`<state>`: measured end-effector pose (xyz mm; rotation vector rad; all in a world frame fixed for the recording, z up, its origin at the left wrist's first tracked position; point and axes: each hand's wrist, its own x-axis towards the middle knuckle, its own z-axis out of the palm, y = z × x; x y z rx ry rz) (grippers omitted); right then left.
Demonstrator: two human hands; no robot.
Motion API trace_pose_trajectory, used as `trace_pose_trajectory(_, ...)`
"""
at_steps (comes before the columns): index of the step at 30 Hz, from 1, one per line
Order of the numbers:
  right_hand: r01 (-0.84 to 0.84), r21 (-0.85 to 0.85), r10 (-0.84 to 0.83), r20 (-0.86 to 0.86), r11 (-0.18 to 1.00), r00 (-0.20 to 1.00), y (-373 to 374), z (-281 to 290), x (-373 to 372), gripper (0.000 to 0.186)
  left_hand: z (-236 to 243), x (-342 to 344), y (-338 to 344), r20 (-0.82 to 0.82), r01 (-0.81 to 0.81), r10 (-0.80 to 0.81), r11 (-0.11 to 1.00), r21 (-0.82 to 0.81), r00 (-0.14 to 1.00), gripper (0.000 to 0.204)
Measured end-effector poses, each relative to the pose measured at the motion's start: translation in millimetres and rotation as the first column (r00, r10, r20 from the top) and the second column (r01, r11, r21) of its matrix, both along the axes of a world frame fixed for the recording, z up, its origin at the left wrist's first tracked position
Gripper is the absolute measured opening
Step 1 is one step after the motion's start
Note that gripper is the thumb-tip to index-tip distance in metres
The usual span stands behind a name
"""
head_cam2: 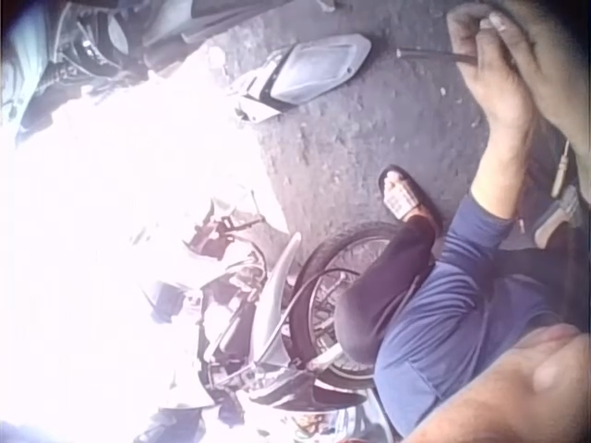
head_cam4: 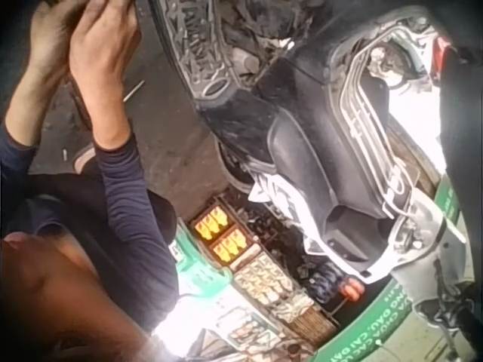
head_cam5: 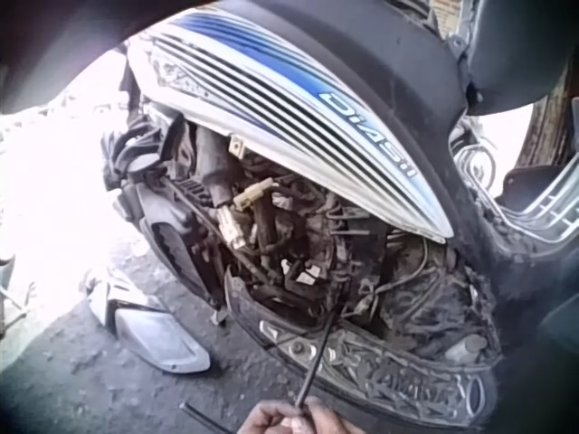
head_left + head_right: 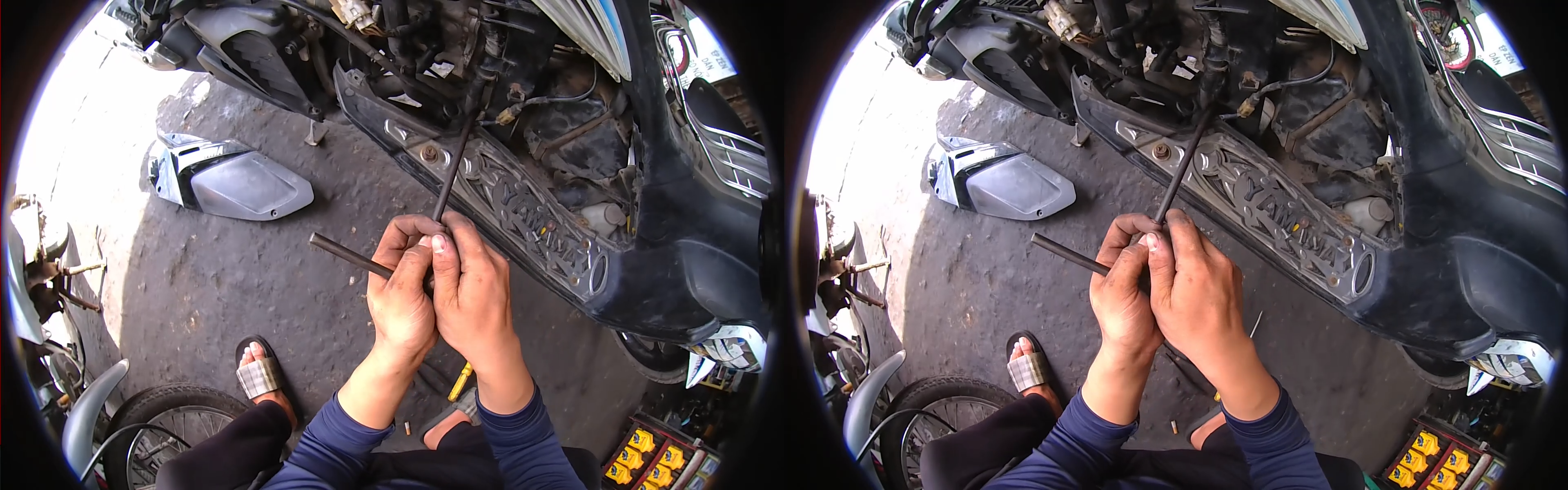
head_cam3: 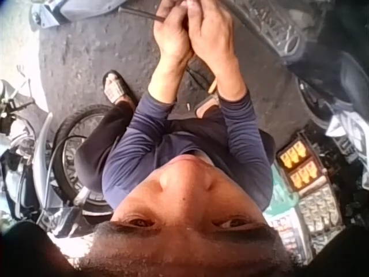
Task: Repairing or maintaining internal components of a motorcycle using hand tools.
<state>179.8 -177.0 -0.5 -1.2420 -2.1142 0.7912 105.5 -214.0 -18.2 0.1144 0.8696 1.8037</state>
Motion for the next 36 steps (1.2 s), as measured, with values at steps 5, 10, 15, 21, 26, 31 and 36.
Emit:
trace_pose_trajectory(5, 0.053, 0.069, -0.031, -0.289, 0.996, 0.957, -3, -32, -10, 0.028, 0, -10, 0, -0.221, 0.059, -0.055, 0.998, 0.010, 0.974, 0.013)
trace_pose_trajectory(10, 0.107, 0.094, -0.056, -0.435, 0.990, 0.899, -3, -46, -14, 0.028, -8, -12, 2, -0.354, 0.125, -0.091, 0.989, 0.074, 0.931, 0.015)
trace_pose_trajectory(15, 0.097, 0.092, -0.045, -0.452, 0.991, 0.891, -4, -47, -17, 0.028, -7, -17, 1, -0.454, 0.131, -0.094, 0.990, 0.051, 0.886, 0.015)
trace_pose_trajectory(21, 0.121, 0.119, -0.044, -0.513, 0.986, 0.857, -5, -55, -17, 0.028, -14, -20, 1, -0.578, 0.203, -0.151, 0.979, 0.025, 0.802, 0.015)
trace_pose_trajectory(26, 0.115, 0.065, -0.057, -0.574, 0.991, 0.817, -8, -58, -21, 0.029, -18, -26, 1, -0.681, 0.242, -0.171, 0.970, 0.010, 0.712, 0.015)
trace_pose_trajectory(31, 0.077, 0.054, -0.037, -0.528, 0.996, 0.849, -1, -49, 1, 0.024, -7, -20, -8, -0.552, 0.287, -0.204, 0.956, 0.067, 0.808, 0.017)
trace_pose_trajectory(36, 0.527, 0.209, -0.353, -0.537, 0.824, 0.766, 56, -6, 48, 0.054, -22, -38, -50, -0.242, 0.283, -0.247, 0.950, 0.130, 0.938, 0.028)
